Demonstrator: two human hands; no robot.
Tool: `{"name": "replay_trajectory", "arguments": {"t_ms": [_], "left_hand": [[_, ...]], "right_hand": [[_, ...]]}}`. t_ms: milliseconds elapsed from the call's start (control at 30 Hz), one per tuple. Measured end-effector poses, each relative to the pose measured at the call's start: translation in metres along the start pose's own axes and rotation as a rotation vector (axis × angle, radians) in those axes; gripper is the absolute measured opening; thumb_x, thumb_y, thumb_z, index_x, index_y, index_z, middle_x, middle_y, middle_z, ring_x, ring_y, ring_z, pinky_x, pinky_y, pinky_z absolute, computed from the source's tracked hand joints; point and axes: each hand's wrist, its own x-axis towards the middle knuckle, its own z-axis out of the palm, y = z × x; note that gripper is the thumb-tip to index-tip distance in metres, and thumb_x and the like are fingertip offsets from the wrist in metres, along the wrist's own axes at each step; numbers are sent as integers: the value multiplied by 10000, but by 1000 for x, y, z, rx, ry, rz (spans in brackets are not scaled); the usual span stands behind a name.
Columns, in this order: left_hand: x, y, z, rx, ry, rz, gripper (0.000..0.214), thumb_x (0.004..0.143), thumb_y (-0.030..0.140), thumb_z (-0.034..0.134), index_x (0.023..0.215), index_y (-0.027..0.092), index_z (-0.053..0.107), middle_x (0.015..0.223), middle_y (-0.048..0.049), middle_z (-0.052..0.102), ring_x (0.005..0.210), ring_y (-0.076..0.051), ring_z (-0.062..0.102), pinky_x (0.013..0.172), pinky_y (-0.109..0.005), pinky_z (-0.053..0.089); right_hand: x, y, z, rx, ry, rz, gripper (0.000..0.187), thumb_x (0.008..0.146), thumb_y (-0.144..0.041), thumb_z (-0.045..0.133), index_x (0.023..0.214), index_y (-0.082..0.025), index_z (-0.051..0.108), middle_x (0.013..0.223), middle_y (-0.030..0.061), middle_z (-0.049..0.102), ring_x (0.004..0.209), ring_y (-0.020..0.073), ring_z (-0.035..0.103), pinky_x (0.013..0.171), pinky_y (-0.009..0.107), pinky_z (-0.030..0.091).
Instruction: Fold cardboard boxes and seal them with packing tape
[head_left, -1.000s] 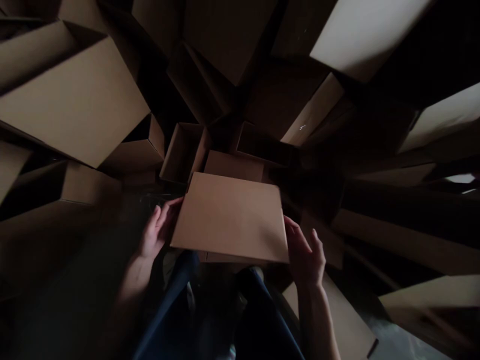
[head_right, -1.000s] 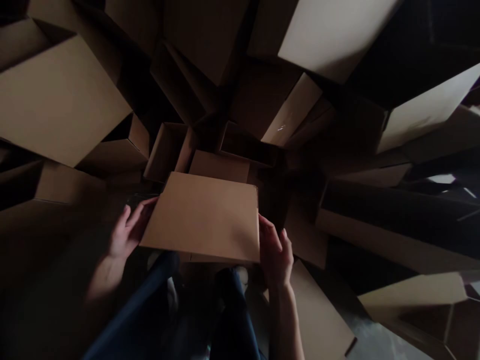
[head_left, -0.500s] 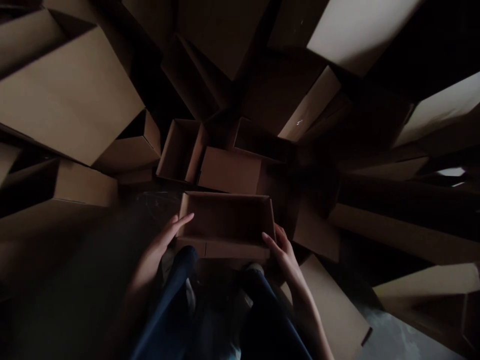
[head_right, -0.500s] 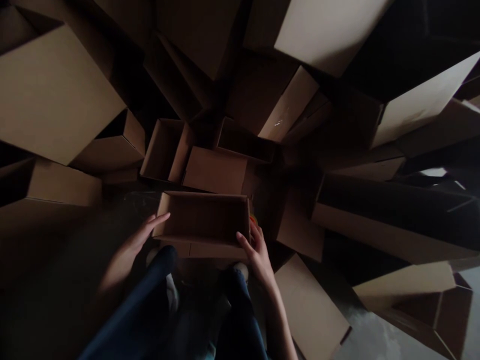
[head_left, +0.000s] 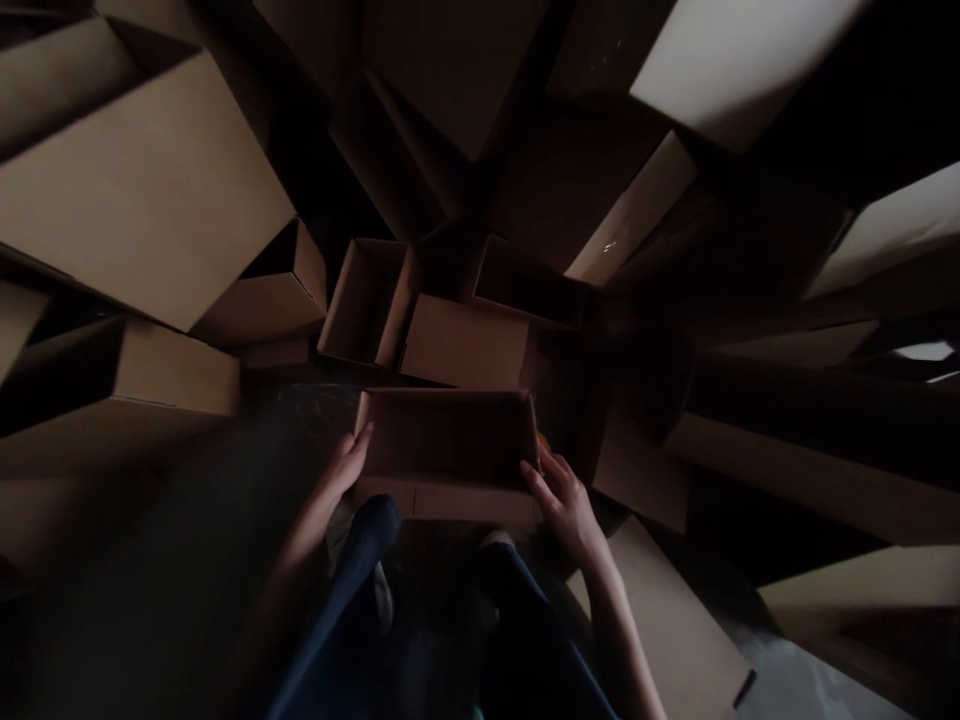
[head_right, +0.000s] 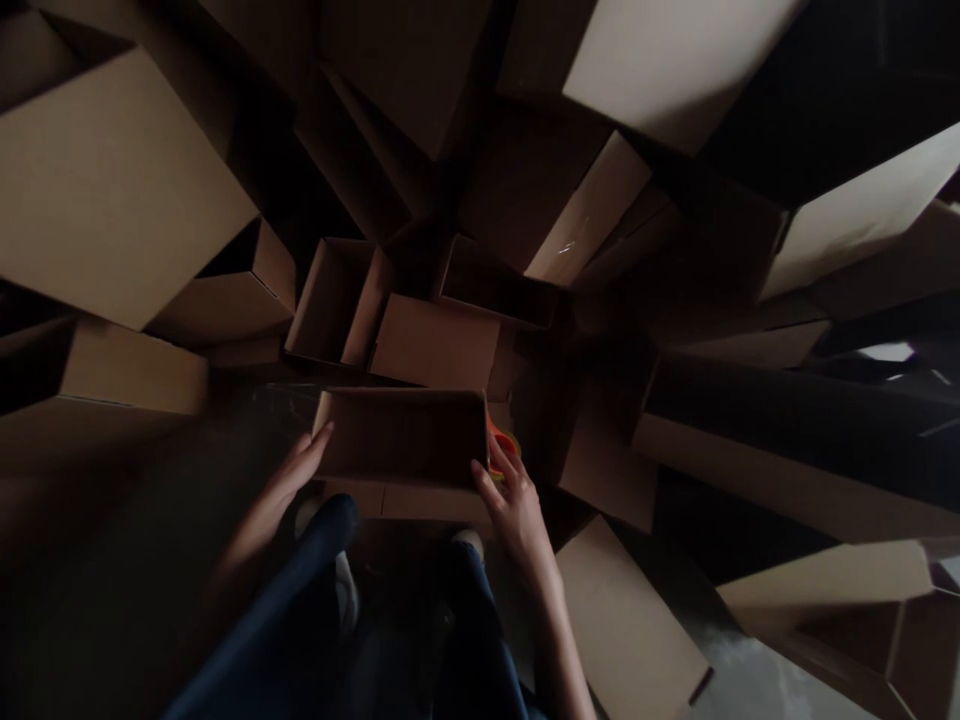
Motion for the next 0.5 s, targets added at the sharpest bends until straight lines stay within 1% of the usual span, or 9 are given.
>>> {"name": "replay_trajectory", "arguments": {"t_ms": [67,133,200,267,333,367,433,500], "left_hand": [[-1,2,0,31,10,29,475,701,745,527,653,273,515,775,-126,702,1106,-397,631,888,-438,492],[-2,2,0,69,10,52,478,723,740,491,622,273,490,694,-103,662,982,-379,665,831,-421,490],[-2,1,0,111,9,76,471,761,709,454,579,274,461,598,-73,598,844,-351,674,761,-400,479],[-2,2,1,149,25,89,466,780,668,449,526,280,418,510,-46,519,751,-325,660,719,-385,463],[-2,5,1,144,53,125,455,778,646,474,519,276,424,489,-37,501,769,-320,657,735,-378,462],[-3,6,2,123,58,146,446,771,648,490,536,270,455,509,-40,529,809,-324,660,762,-378,466],[-5,10,1,52,31,176,444,760,670,510,613,253,542,616,-52,631,915,-329,660,833,-379,474],[-8,13,-1,-47,-16,182,489,755,707,514,722,231,624,771,-59,714,1015,-326,648,894,-382,481]], "right_hand": [[3,-1,-2,-81,-6,19,645,821,-653,580,1359,-300,605,1245,86,626,1041,294,647,892,402,517],[5,-1,-4,-145,-15,32,635,818,-653,581,1365,-332,596,1192,77,649,960,287,665,848,398,512],[6,-1,-5,-184,-15,29,615,813,-655,581,1358,-370,595,1157,63,656,947,286,662,828,395,505],[4,-1,-7,-226,-3,37,602,805,-666,573,1338,-391,606,1149,57,641,937,281,656,812,393,505],[0,-3,-9,-294,12,67,602,801,-687,544,1306,-371,635,1154,67,605,931,277,648,805,400,507],[-2,-4,-10,-327,13,84,602,799,-698,528,1274,-351,659,1147,75,591,930,277,645,802,403,506],[-7,-6,-12,-368,-9,104,579,817,-711,478,1175,-317,704,1094,82,596,928,283,642,790,401,496],[-11,-8,-14,-363,-50,106,547,853,-700,406,1055,-293,710,999,80,640,897,286,643,758,389,475]]}}
